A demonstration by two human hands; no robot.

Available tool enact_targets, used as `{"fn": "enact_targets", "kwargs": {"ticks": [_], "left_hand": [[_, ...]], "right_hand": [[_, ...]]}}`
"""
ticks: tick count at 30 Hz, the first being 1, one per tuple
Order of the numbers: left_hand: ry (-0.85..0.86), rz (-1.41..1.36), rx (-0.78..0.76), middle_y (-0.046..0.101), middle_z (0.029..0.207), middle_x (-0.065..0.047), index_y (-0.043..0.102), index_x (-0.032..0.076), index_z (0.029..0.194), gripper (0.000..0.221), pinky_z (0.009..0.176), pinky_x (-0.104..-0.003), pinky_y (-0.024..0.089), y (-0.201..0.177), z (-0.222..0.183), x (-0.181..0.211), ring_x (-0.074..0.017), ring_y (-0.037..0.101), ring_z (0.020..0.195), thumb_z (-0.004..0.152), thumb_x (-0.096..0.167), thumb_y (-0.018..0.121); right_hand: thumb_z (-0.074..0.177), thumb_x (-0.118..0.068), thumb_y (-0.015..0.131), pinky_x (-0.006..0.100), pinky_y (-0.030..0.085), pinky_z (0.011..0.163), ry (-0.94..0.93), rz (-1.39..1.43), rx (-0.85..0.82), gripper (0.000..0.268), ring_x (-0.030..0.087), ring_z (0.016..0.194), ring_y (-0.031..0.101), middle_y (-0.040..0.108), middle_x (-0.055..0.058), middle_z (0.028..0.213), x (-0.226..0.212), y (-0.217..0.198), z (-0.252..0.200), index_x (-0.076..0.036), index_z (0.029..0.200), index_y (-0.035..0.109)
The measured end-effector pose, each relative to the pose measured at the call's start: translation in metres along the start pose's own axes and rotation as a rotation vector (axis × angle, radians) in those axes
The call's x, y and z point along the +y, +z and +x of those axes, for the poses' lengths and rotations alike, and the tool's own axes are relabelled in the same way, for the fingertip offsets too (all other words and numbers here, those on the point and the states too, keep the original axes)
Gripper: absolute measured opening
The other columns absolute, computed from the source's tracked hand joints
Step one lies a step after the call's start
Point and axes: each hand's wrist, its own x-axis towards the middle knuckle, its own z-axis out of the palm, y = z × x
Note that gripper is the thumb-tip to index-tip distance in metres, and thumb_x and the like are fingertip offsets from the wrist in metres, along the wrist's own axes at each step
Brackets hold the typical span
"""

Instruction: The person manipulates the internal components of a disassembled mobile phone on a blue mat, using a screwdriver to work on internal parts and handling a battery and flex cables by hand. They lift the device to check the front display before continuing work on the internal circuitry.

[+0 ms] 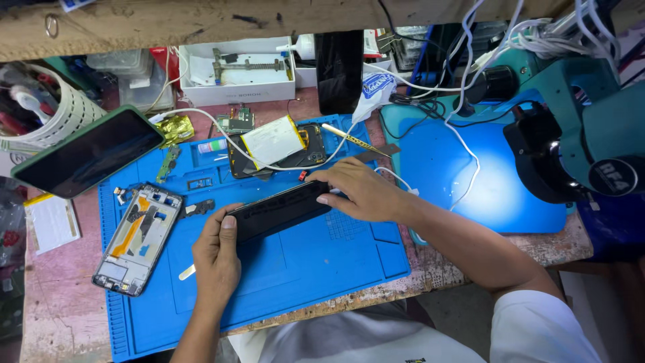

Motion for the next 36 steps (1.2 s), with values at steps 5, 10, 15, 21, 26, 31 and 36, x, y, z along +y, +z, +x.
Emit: {"fn": "enact_targets", "kwargs": {"ticks": [5,10,15,21,26,31,36], "left_hand": [[-0.041,0.016,0.006,0.069,0.095,0.001,0.068,0.001,0.125,0.032,0.071,-0.018,0.044,-0.0004,-0.0004,-0.0031,-0.0023,0.051,0.078,0.11,0.023,0.05],[-0.079,0.029,0.016,0.065,0.088,0.0,0.069,0.002,0.126,0.032,0.064,-0.019,0.039,0.0003,-0.0011,-0.0053,-0.0031,0.045,0.072,0.11,0.024,0.051],[-0.032,0.042,0.01,0.068,0.091,0.001,0.067,0.002,0.125,0.032,0.066,-0.018,0.043,0.001,-0.0007,-0.0022,-0.0015,0.05,0.074,0.11,0.023,0.05],[-0.026,0.033,0.006,0.066,0.089,0.002,0.067,0.002,0.126,0.032,0.065,-0.019,0.041,0.0008,-0.0002,-0.003,-0.0015,0.049,0.074,0.11,0.024,0.049],[-0.118,0.069,0.033,0.054,0.074,0.003,0.07,0.005,0.127,0.033,0.053,-0.02,0.03,0.0009,-0.0012,-0.0083,-0.0023,0.036,0.061,0.109,0.025,0.051],[-0.077,0.055,0.029,0.061,0.082,0.004,0.068,0.004,0.126,0.033,0.055,-0.019,0.034,0.0011,-0.0016,-0.0073,-0.0011,0.04,0.064,0.109,0.024,0.049],[-0.064,0.062,0.032,0.063,0.084,0.003,0.068,0.004,0.127,0.033,0.058,-0.019,0.037,0.0016,-0.001,-0.0065,-0.0015,0.043,0.067,0.109,0.024,0.049]], "right_hand": [[0.095,-0.024,0.071,0.048,0.044,0.102,0.004,-0.004,0.007,0.042,0.033,0.109,0.064,0.072,0.012,0.115,-0.0008,0.0009,0.0002,-0.008,0.132,0.061],[0.095,-0.024,0.071,0.048,0.045,0.102,0.007,-0.002,0.006,0.041,0.033,0.109,0.065,0.072,0.013,0.117,-0.0013,0.0006,0.0002,-0.008,0.131,0.061],[0.094,-0.024,0.071,0.048,0.045,0.102,0.003,-0.002,0.003,0.041,0.034,0.109,0.065,0.072,0.013,0.119,-0.0005,0.001,0.0007,-0.008,0.131,0.061],[0.094,-0.024,0.071,0.048,0.045,0.102,-0.003,-0.004,0.009,0.042,0.033,0.109,0.065,0.072,0.013,0.117,0.0017,0.0027,-0.0011,-0.008,0.132,0.061],[0.093,-0.024,0.072,0.048,0.045,0.101,0.0,-0.009,0.008,0.043,0.034,0.11,0.065,0.072,0.013,0.115,0.0043,0.0027,-0.0005,-0.009,0.132,0.061],[0.093,-0.024,0.072,0.048,0.047,0.099,0.014,-0.007,0.0,0.044,0.035,0.109,0.065,0.072,0.014,0.112,0.0035,0.0027,-0.0012,-0.009,0.133,0.061],[0.094,-0.024,0.071,0.048,0.048,0.098,0.004,-0.001,0.018,0.044,0.035,0.111,0.064,0.071,0.015,0.116,0.0039,0.0039,-0.0024,-0.009,0.134,0.061]]}}
